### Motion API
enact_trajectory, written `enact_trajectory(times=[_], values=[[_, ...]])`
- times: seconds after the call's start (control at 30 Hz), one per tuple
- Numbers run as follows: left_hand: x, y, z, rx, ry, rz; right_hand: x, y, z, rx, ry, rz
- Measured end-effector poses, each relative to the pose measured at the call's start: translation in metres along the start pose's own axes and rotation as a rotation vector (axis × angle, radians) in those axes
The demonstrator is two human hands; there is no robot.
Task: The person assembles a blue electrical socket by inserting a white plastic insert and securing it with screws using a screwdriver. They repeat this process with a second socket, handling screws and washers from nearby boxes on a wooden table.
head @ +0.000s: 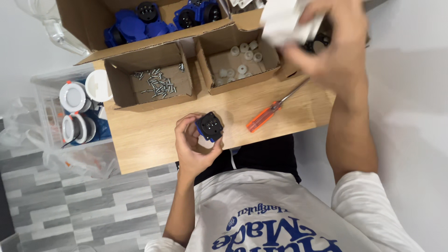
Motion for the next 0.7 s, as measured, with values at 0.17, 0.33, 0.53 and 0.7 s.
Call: enact_trajectory(times=[0.17,0.33,0.53,0.7], values=[[-0.004,-0.016,0.005,-0.186,-0.011,-0.019,-0.037,0.048,0.045,0.396,0.097,0.263],[-0.014,-0.04,0.014,-0.19,-0.058,-0.078,-0.082,0.108,0.06,0.497,0.343,0.498],[-0.016,-0.057,0.023,-0.348,-0.026,-0.111,-0.103,0.162,0.075,0.462,0.204,0.572],[0.004,-0.053,-0.015,-0.125,0.075,-0.058,-0.106,0.183,0.075,0.445,0.111,0.622]])
Point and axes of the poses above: each hand's wrist, its own x-axis towards the middle knuckle, its own y-axis out of the palm, z = x × y, the point moved 9 cm from there along x, towards the middle knuckle, and after that the axes turned 7 degrees about x, right-handed, at the moved point
